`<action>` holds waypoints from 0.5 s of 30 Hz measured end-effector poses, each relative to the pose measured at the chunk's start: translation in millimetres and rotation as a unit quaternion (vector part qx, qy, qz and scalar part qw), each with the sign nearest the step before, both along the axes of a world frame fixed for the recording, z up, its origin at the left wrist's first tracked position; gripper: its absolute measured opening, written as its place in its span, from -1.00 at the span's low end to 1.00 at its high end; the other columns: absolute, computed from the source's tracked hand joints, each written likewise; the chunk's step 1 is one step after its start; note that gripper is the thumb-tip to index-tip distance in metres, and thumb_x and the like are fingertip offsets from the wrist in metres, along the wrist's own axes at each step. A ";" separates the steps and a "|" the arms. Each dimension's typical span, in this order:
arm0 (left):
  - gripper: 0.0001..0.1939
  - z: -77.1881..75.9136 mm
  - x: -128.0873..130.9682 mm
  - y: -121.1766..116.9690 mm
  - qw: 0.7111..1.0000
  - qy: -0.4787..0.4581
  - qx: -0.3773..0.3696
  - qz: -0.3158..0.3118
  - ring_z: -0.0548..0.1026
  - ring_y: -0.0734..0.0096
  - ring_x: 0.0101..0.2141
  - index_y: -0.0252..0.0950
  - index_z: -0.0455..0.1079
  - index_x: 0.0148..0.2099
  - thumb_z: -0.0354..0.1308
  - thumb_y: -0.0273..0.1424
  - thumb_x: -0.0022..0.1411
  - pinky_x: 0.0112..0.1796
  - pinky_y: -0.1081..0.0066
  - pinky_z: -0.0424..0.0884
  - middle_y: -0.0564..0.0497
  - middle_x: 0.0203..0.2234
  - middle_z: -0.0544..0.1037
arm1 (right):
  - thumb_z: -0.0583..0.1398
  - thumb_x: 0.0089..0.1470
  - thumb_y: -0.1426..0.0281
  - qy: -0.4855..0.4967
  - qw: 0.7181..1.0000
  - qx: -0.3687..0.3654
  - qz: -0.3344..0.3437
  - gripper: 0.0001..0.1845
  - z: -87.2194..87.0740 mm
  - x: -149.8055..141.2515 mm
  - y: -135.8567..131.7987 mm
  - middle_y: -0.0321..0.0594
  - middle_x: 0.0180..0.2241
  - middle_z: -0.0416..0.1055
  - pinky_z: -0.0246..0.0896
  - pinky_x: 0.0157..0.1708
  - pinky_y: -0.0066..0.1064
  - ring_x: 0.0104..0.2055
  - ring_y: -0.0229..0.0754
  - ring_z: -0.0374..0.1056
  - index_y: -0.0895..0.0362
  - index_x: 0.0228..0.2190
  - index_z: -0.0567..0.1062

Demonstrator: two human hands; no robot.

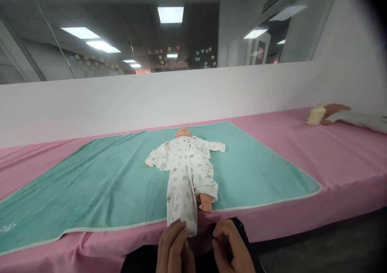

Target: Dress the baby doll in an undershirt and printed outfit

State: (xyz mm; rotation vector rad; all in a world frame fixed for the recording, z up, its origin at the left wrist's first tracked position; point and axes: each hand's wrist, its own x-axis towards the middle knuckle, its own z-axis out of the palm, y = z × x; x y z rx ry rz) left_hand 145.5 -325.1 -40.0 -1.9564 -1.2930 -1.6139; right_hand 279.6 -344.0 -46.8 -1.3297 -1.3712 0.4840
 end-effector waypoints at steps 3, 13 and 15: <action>-0.71 18.0 4.6 17.8 0.988 0.078 -0.091 -0.098 0.42 0.30 -0.17 -0.25 0.30 -0.07 -0.04 -0.58 0.19 -0.20 0.29 0.39 -0.05 -0.24 0.48 | 0.01 0.10 0.41 -0.022 1.000 -0.004 0.015 -0.85 15.8 20.9 6.8 -0.21 -0.34 0.33 0.25 -0.37 -0.47 -0.36 -0.24 0.29 0.07 -0.29 0.34; -0.58 56.9 27.0 75.6 0.925 0.276 -0.253 -0.071 0.33 0.22 -0.13 -0.17 0.26 0.00 -0.01 -0.61 0.09 -0.22 0.22 0.25 0.01 -0.13 0.41 | 0.00 0.06 0.53 -0.192 0.981 -0.007 -0.002 -0.64 23.2 42.1 58.7 -0.22 -0.14 0.36 0.21 -0.13 -0.32 -0.10 -0.16 0.26 0.00 -0.13 0.37; -0.59 59.2 27.8 81.8 0.918 0.296 -0.253 -0.072 0.33 0.23 -0.14 -0.18 0.25 0.00 -0.01 -0.60 0.10 -0.22 0.22 0.24 0.01 -0.15 0.40 | 0.01 0.05 0.51 -0.198 0.980 -0.036 -0.014 -0.71 25.1 41.2 71.6 -0.24 -0.21 0.37 0.22 -0.24 -0.36 -0.21 -0.19 0.30 0.03 -0.20 0.38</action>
